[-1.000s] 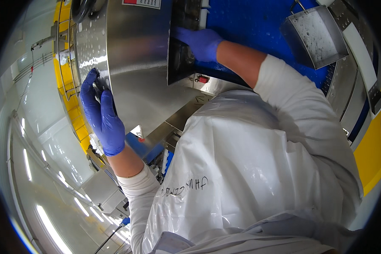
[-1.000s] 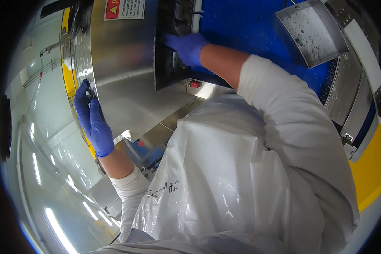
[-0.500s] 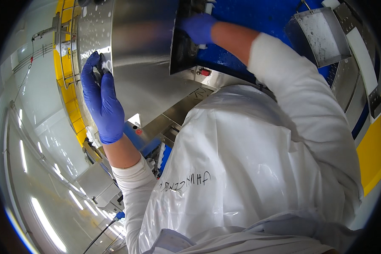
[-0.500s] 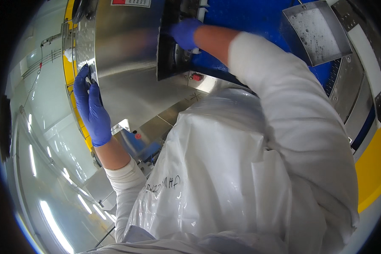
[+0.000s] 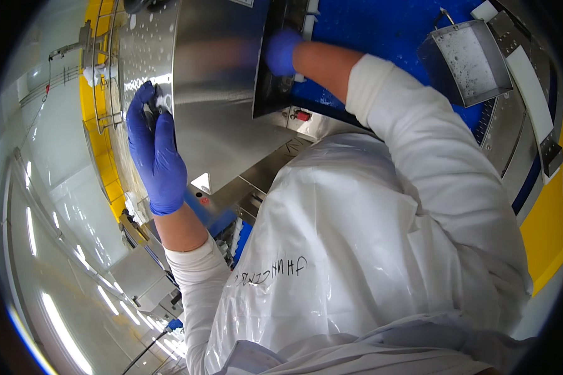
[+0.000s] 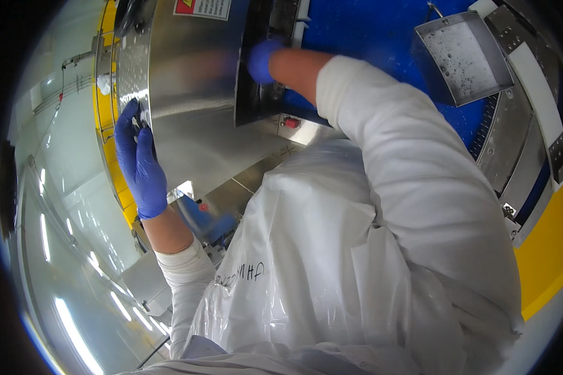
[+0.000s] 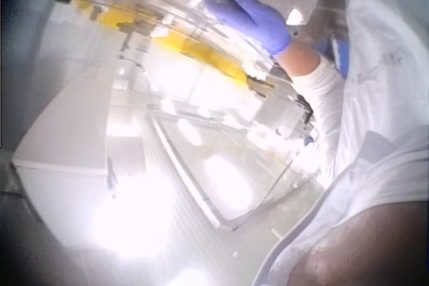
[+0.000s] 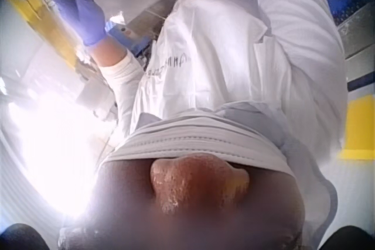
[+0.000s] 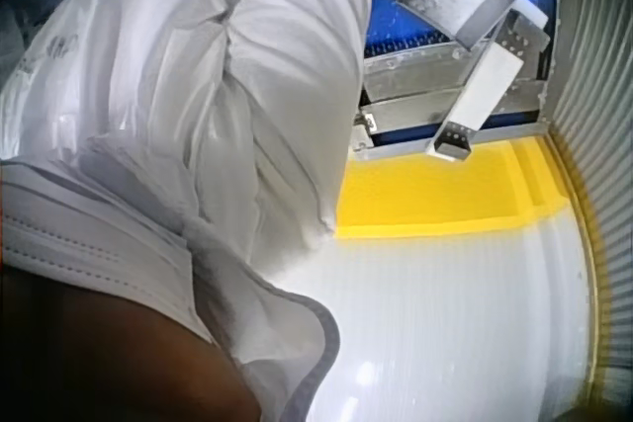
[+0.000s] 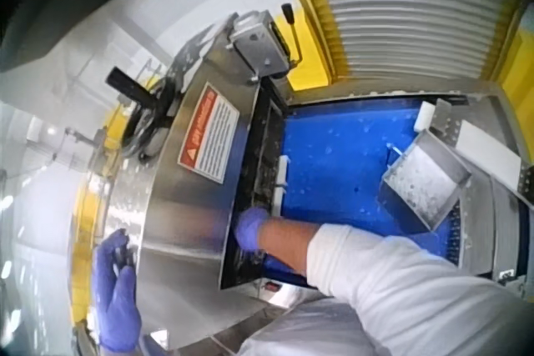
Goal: The person handles white rectangular blocks and metal molds at a stainless steel workstation. They place a block into a mold, then repeatedly open and close the machine's lid while adjusting internal components. The person continues to manipulate the molds and blocks throughout the clip.
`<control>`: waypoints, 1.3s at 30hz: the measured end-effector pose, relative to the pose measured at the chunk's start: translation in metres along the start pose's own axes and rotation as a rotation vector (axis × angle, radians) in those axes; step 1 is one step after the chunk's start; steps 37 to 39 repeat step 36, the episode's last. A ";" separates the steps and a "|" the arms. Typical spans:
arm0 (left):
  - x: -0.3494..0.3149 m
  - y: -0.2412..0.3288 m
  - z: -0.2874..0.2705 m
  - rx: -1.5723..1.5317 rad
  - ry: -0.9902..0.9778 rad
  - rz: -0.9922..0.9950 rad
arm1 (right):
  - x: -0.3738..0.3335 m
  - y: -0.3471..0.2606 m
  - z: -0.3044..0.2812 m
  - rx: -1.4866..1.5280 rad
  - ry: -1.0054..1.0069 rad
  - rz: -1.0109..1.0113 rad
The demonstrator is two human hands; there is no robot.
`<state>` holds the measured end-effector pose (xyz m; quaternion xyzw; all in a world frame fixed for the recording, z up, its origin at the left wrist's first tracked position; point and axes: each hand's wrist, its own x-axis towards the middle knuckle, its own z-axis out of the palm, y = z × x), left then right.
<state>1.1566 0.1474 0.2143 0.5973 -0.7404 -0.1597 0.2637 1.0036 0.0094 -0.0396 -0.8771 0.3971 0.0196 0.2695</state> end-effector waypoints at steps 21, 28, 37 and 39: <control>-0.006 -0.014 -0.005 -0.073 -0.025 -0.002 | -0.008 -0.005 -0.018 -0.053 -0.058 0.002; -0.010 -0.012 -0.003 -0.054 -0.010 -0.012 | -0.051 0.004 0.026 0.089 0.343 -0.022; -0.007 -0.009 -0.003 -0.076 -0.003 -0.023 | -0.023 0.007 0.005 0.194 0.263 0.167; -0.007 -0.009 -0.003 -0.076 -0.003 -0.023 | -0.023 0.007 0.005 0.194 0.263 0.167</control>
